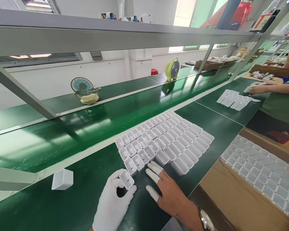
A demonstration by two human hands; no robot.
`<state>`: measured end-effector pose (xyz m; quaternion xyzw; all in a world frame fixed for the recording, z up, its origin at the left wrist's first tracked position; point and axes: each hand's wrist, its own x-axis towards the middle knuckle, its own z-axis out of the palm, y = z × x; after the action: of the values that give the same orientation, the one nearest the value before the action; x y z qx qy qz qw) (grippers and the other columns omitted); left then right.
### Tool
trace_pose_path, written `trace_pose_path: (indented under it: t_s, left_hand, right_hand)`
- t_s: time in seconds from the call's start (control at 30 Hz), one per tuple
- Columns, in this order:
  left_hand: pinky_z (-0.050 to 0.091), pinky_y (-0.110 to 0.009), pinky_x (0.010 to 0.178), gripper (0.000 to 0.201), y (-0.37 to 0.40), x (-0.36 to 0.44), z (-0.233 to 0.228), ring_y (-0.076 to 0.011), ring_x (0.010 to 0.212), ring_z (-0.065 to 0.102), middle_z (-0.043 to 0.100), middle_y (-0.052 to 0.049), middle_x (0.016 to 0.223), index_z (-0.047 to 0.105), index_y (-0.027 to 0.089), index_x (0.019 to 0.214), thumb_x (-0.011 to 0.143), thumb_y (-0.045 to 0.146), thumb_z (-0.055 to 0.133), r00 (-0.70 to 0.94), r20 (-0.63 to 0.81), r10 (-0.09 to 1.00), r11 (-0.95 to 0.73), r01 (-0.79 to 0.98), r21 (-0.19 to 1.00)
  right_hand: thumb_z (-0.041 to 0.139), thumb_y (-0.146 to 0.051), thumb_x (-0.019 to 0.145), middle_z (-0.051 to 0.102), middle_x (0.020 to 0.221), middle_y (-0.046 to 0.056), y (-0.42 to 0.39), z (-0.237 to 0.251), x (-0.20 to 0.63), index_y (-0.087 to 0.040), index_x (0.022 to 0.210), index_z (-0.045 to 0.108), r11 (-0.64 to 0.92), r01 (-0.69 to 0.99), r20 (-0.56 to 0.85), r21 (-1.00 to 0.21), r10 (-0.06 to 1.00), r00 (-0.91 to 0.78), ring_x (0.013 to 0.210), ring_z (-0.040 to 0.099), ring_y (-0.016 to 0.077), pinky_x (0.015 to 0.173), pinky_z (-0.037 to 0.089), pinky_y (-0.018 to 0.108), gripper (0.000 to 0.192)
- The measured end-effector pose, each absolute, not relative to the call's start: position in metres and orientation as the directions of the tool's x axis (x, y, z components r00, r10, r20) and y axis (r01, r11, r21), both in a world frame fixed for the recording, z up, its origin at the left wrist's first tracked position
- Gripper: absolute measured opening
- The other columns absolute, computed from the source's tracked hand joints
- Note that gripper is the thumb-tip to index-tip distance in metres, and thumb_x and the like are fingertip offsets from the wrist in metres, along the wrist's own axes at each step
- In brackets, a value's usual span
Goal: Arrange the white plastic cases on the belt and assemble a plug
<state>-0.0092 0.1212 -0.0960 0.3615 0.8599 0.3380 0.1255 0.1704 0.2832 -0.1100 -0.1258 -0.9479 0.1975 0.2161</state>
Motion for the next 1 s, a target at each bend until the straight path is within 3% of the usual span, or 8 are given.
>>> trace_pose_path:
  t_s: [0.1,0.2,0.3,0.4,0.63,0.77,0.9,1.0]
  left_hand:
    - [0.056,-0.044,0.091,0.031,0.122,-0.010,-0.091,-0.0282,0.121,0.060,0.062,0.000,0.136,0.057,0.024,0.074,0.084,0.051,0.069,-0.736,0.015,0.676,0.542,0.512,0.666]
    - [0.058,-0.045,0.086,0.036,0.118,-0.012,-0.089,-0.0305,0.115,0.063,0.067,-0.002,0.128,0.057,0.024,0.068,0.080,0.054,0.073,-0.727,0.100,0.679,0.541,0.588,0.602]
    - [0.059,-0.046,0.084,0.037,0.111,-0.013,-0.089,-0.0331,0.111,0.064,0.071,-0.004,0.121,0.061,0.024,0.064,0.078,0.055,0.077,-0.603,0.264,0.753,0.445,0.762,0.470]
    - [0.060,-0.041,0.082,0.033,0.111,-0.007,-0.088,-0.0292,0.109,0.067,0.071,-0.003,0.122,0.062,0.025,0.063,0.084,0.047,0.075,-0.434,0.317,0.843,0.295,0.866,0.404]
    - [0.059,-0.040,0.094,0.012,0.169,0.039,-0.078,-0.0257,0.117,0.065,0.065,-0.003,0.132,0.063,0.024,0.081,0.082,0.027,0.075,-0.297,0.156,0.942,0.155,0.797,0.583]
    - [0.059,-0.041,0.093,0.041,0.206,0.062,-0.075,-0.0233,0.110,0.065,0.062,-0.004,0.129,0.060,0.028,0.118,0.081,0.021,0.076,-0.269,0.083,0.960,0.154,0.751,0.642]
    - [0.058,-0.043,0.098,0.023,0.226,0.071,-0.081,-0.0257,0.121,0.059,0.056,-0.005,0.134,0.065,0.028,0.105,0.084,0.025,0.076,-0.265,0.037,0.963,0.184,0.757,0.627]
    - [0.054,-0.048,0.106,0.029,0.233,0.070,-0.089,-0.0296,0.130,0.054,0.054,-0.007,0.138,0.068,0.030,0.114,0.086,0.032,0.075,-0.276,0.125,0.953,0.155,0.799,0.581]
  right_hand:
    - [0.054,-0.021,0.101,0.050,0.150,0.022,0.283,-0.110,0.169,-0.012,0.157,0.034,0.884,0.147,0.350,-0.444,0.322,-0.879,0.147,0.042,0.0367,0.113,0.052,0.057,0.061]
    - [0.056,-0.019,0.100,0.054,0.146,0.020,0.281,-0.109,0.173,-0.013,0.156,0.036,0.882,0.098,0.414,-0.461,0.312,-0.855,0.146,0.044,0.0351,0.113,0.052,0.056,0.060]
    - [0.055,-0.015,0.099,0.063,0.135,0.017,0.279,-0.107,0.185,-0.016,0.152,0.044,0.865,0.055,0.497,-0.498,0.337,-0.800,0.138,0.053,0.0303,0.110,0.056,0.050,0.054]
    - [0.057,-0.009,0.097,0.069,0.124,0.014,0.276,-0.107,0.204,-0.018,0.145,0.052,0.838,0.026,0.547,-0.544,0.378,-0.747,0.124,0.063,0.0255,0.104,0.060,0.045,0.049]
    - [0.059,-0.002,0.093,0.072,0.120,0.016,0.272,-0.106,0.243,-0.015,0.137,0.060,0.851,0.013,0.649,-0.525,0.410,-0.641,0.112,0.069,0.0247,0.090,0.064,0.041,0.046]
    - [0.060,-0.001,0.092,0.073,0.118,0.017,0.276,-0.100,0.266,-0.013,0.134,0.063,0.875,0.097,0.702,-0.474,0.443,-0.558,0.113,0.070,0.0253,0.089,0.064,0.039,0.044]
    - [0.061,0.002,0.091,0.072,0.119,0.018,0.286,-0.100,0.294,-0.012,0.134,0.063,0.882,0.195,0.735,-0.429,0.466,-0.492,0.117,0.069,0.0251,0.093,0.063,0.039,0.045]
    - [0.062,0.000,0.091,0.072,0.120,0.017,0.295,-0.101,0.314,-0.013,0.135,0.062,0.863,0.272,0.738,-0.426,0.506,-0.447,0.118,0.069,0.0241,0.095,0.062,0.038,0.046]
